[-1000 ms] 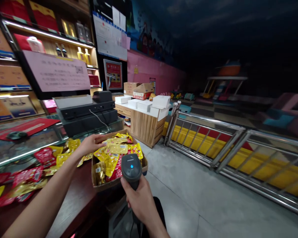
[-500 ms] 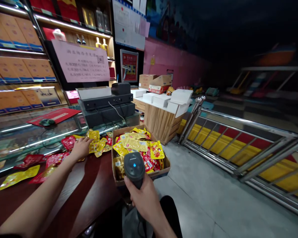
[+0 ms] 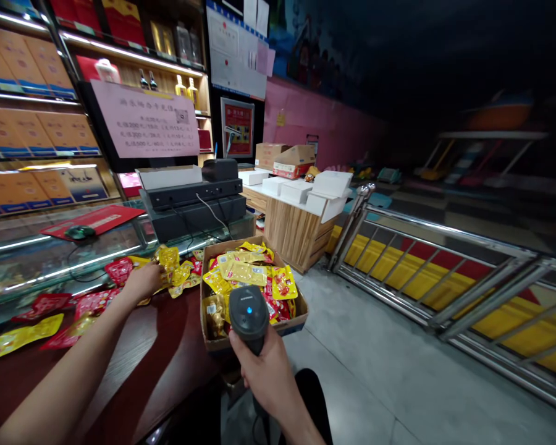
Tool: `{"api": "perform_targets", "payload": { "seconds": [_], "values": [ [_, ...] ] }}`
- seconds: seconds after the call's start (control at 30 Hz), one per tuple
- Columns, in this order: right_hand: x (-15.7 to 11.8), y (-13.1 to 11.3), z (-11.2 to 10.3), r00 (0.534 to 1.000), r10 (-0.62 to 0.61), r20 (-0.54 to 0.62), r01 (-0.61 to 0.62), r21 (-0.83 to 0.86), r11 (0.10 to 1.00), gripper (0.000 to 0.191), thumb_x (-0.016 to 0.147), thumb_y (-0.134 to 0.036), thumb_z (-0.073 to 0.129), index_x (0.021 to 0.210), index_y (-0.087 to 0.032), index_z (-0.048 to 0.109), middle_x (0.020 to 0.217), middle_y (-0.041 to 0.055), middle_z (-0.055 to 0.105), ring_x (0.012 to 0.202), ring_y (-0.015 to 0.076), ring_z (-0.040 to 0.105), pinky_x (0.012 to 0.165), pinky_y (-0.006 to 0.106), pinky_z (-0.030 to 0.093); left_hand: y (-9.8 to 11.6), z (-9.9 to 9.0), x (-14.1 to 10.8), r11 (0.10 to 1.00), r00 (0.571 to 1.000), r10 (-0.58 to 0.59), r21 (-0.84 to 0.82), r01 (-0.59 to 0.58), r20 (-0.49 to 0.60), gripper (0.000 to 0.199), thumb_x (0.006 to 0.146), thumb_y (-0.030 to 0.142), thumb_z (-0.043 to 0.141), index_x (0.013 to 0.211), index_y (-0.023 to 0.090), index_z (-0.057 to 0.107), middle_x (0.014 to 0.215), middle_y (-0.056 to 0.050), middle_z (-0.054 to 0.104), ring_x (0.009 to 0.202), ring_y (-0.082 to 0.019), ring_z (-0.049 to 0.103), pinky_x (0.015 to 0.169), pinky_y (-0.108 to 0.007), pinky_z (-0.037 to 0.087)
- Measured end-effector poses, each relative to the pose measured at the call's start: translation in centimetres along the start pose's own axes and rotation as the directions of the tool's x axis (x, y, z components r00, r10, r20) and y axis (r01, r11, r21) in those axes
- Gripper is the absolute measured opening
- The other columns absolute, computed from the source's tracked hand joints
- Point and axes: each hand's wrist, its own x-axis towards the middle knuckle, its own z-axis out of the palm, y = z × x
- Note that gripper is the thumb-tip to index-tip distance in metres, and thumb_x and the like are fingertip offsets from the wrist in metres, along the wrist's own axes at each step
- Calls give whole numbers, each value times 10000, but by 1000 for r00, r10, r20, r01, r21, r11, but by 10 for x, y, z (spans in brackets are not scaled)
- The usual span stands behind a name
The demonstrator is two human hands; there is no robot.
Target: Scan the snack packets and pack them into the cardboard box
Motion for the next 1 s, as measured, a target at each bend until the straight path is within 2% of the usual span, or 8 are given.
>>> {"api": "perform_targets", "payload": {
  "seconds": [0.1,0.17,0.27,0.37,0.43,0.53,0.63,1.0],
  "values": [
    [-5,-1,-9,999,-12,-30,13,16,1000,496,810,-682,679,859,-203,560,441,-79,492,363,104,451,391,222,389,20,-27,-6,953,996,12,-302,-38,-87,349,776,412,670,1027,179,741,1084,-124,763,1004,-305,703,825,-327,497],
    [-8,-7,-15,998,-16,-55,18,35,999,491,797,-671,701,864,-207,558,449,-78,501,367,107,460,391,222,399,45,-44,-13,825,988,66,-550,-134,-141,406,731,497,725,997,191,727,979,-68,782,936,-278,712,786,-305,511],
    [-13,-22,-24,998,-32,-62,35,48,998,461,800,-640,707,862,-209,556,449,-78,505,377,107,468,397,216,407,100,-59,-24,456,971,167,-859,-231,-173,480,661,540,802,967,186,699,949,-53,786,877,-247,717,766,-310,543],
    [-19,-34,-30,997,-48,-61,51,54,997,411,814,-595,711,848,-210,568,441,-82,496,371,99,454,390,205,399,158,-60,-36,97,965,210,-979,-178,-155,520,585,492,884,940,186,660,957,-58,786,851,-225,729,796,-335,572],
    [-22,-36,-33,996,-54,-69,58,63,996,391,822,-576,714,845,-212,573,440,-84,493,364,95,444,381,198,387,190,-56,-44,-33,965,217,-989,-142,-146,529,560,442,915,940,185,653,968,-60,785,863,-219,736,831,-350,579],
    [-26,-32,-38,994,-62,-93,69,76,995,378,837,-561,712,868,-208,581,451,-86,497,362,91,441,378,192,379,224,-49,-53,-94,957,237,-985,-146,-165,505,579,391,917,964,179,670,1005,-65,784,925,-226,737,881,-358,574],
    [-28,-27,-44,990,-55,-133,65,74,995,372,850,-550,700,909,-200,591,456,-90,497,362,90,441,381,190,383,242,-44,-59,-130,946,274,-982,-139,-171,501,595,381,907,991,176,678,1003,-59,780,937,-229,735,885,-359,574],
    [-32,-20,-52,984,-56,-168,67,60,996,354,856,-539,696,895,-204,588,459,-85,506,366,99,455,384,200,391,253,-45,-60,-90,942,296,-987,-136,-157,480,583,296,879,1004,160,692,1002,-88,782,922,-258,743,863,-382,581]
  ]
}}
